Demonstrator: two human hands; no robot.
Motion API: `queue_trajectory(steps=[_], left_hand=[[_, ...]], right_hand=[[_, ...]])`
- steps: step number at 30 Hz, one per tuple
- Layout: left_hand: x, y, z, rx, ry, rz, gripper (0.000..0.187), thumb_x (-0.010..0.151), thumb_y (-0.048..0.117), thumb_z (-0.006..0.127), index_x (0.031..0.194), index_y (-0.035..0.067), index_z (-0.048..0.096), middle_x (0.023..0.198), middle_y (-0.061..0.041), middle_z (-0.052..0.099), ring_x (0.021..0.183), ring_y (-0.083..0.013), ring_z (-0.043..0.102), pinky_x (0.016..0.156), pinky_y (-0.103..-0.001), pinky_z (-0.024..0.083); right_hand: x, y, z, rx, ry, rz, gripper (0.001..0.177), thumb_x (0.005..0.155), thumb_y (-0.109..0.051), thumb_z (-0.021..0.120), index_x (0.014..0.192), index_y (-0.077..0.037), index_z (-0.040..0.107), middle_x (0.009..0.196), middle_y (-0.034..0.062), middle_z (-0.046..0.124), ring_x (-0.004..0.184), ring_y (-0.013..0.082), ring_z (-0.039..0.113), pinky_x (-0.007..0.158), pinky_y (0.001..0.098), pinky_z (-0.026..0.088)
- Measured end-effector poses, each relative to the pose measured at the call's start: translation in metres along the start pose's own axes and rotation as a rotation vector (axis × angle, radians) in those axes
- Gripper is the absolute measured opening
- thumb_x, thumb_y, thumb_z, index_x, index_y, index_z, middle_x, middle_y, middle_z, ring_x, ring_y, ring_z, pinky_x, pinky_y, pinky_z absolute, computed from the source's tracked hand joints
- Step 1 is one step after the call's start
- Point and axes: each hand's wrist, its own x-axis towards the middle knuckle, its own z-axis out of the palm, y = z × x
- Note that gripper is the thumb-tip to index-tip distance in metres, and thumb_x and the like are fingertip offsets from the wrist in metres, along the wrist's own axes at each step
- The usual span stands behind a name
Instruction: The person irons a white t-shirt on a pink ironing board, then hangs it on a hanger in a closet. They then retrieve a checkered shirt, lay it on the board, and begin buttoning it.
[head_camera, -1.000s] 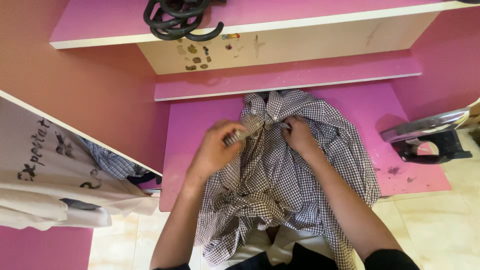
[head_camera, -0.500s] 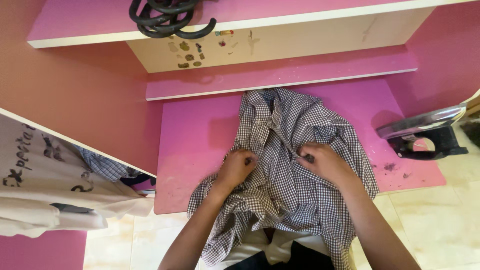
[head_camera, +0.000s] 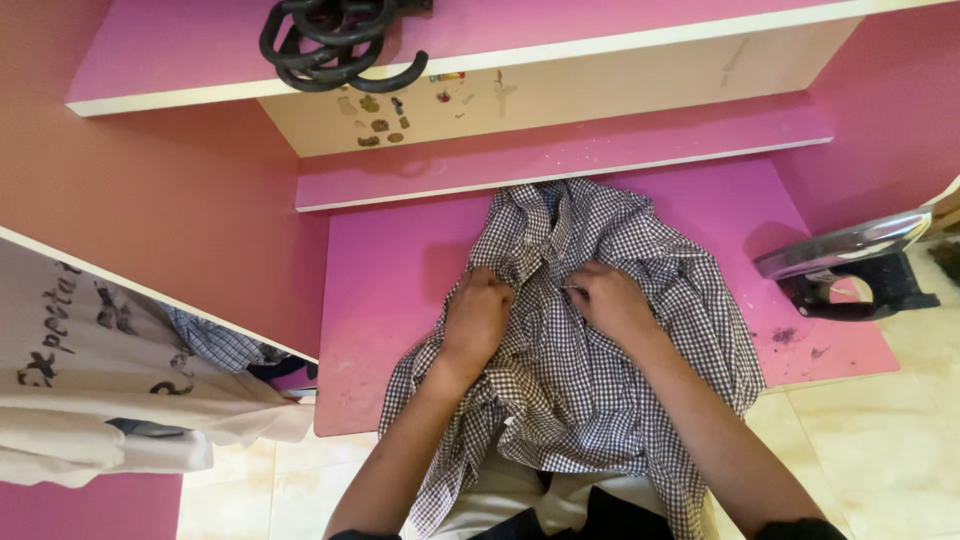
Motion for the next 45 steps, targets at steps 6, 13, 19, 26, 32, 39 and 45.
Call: queue_trajectory(steps=[6, 13, 19, 26, 32, 39, 45], left_hand=[[-0.005, 0.020, -0.021, 0.039, -0.205, 0.024, 0.010, 0.082, 0.009, 0.072, 0.087, 0.002, 0.075, 0.102, -0.015, 0.067, 0.101, -0.0351, 0.066, 0.091, -0.045, 0.054], [0.038, 0.018, 0.005, -0.127, -0.023, -0.051, 0.033, 0.083, 0.016, 0.077, 0.109, -0.001, 0.068, 0.108, -0.022, 0.066, 0.093, -0.0418, 0.067, 0.078, -0.049, 0.056], [0.037, -0.013, 0.047, -0.076, -0.010, -0.042, 0.022, 0.082, 0.010, 0.075, 0.102, 0.002, 0.071, 0.100, -0.018, 0.070, 0.088, -0.0397, 0.069, 0.077, -0.049, 0.056], [0.030, -0.029, 0.050, -0.391, 0.067, -0.114, 0.014, 0.082, 0.010, 0.081, 0.091, 0.002, 0.074, 0.085, -0.012, 0.072, 0.070, -0.0254, 0.070, 0.065, -0.036, 0.057], [0.033, -0.033, 0.045, -0.589, 0.155, -0.128, 0.013, 0.085, 0.010, 0.082, 0.097, 0.005, 0.080, 0.089, -0.008, 0.077, 0.073, -0.0158, 0.071, 0.066, -0.029, 0.057], [0.039, -0.013, 0.055, -0.782, 0.036, -0.232, 0.014, 0.090, 0.010, 0.076, 0.101, 0.001, 0.077, 0.087, -0.009, 0.079, 0.075, -0.0139, 0.074, 0.068, -0.026, 0.058], [0.040, -0.013, 0.074, -0.640, 0.161, -0.146, 0.014, 0.089, 0.008, 0.075, 0.101, 0.001, 0.076, 0.093, -0.012, 0.078, 0.079, -0.0189, 0.075, 0.071, -0.030, 0.059]], right_hand=[[-0.010, 0.009, -0.009, 0.242, -0.033, 0.084, 0.023, 0.088, -0.012, 0.072, 0.106, 0.001, 0.071, 0.100, 0.0148, 0.072, 0.079, 0.0291, 0.071, 0.077, 0.0397, 0.057], [0.010, -0.009, -0.010, 0.274, 0.011, 0.228, 0.041, 0.080, -0.024, 0.080, 0.109, 0.001, 0.067, 0.095, 0.0152, 0.069, 0.077, 0.0293, 0.071, 0.069, 0.0393, 0.059], [0.019, -0.001, 0.021, 0.017, -0.035, 0.108, 0.034, 0.077, -0.024, 0.083, 0.102, -0.002, 0.074, 0.101, 0.0151, 0.071, 0.083, 0.0343, 0.070, 0.072, 0.0456, 0.057], [0.011, 0.044, 0.041, 0.629, -0.063, 0.400, 0.020, 0.097, -0.022, 0.071, 0.103, -0.004, 0.077, 0.083, 0.0065, 0.073, 0.068, 0.0180, 0.060, 0.065, 0.0337, 0.050], [0.015, 0.067, 0.044, 1.172, 0.011, 0.493, 0.016, 0.096, -0.014, 0.069, 0.104, -0.001, 0.073, 0.090, -0.0010, 0.072, 0.081, 0.0063, 0.063, 0.075, 0.0224, 0.051], [0.019, 0.049, 0.068, 1.060, 0.128, 0.334, 0.015, 0.102, -0.013, 0.067, 0.103, 0.001, 0.071, 0.087, -0.0005, 0.067, 0.081, 0.0065, 0.056, 0.072, 0.0225, 0.047], [0.012, 0.035, 0.095, 0.927, 0.286, 0.275, 0.011, 0.097, -0.008, 0.070, 0.104, -0.001, 0.069, 0.088, 0.0011, 0.070, 0.077, 0.0081, 0.061, 0.068, 0.0253, 0.050]])
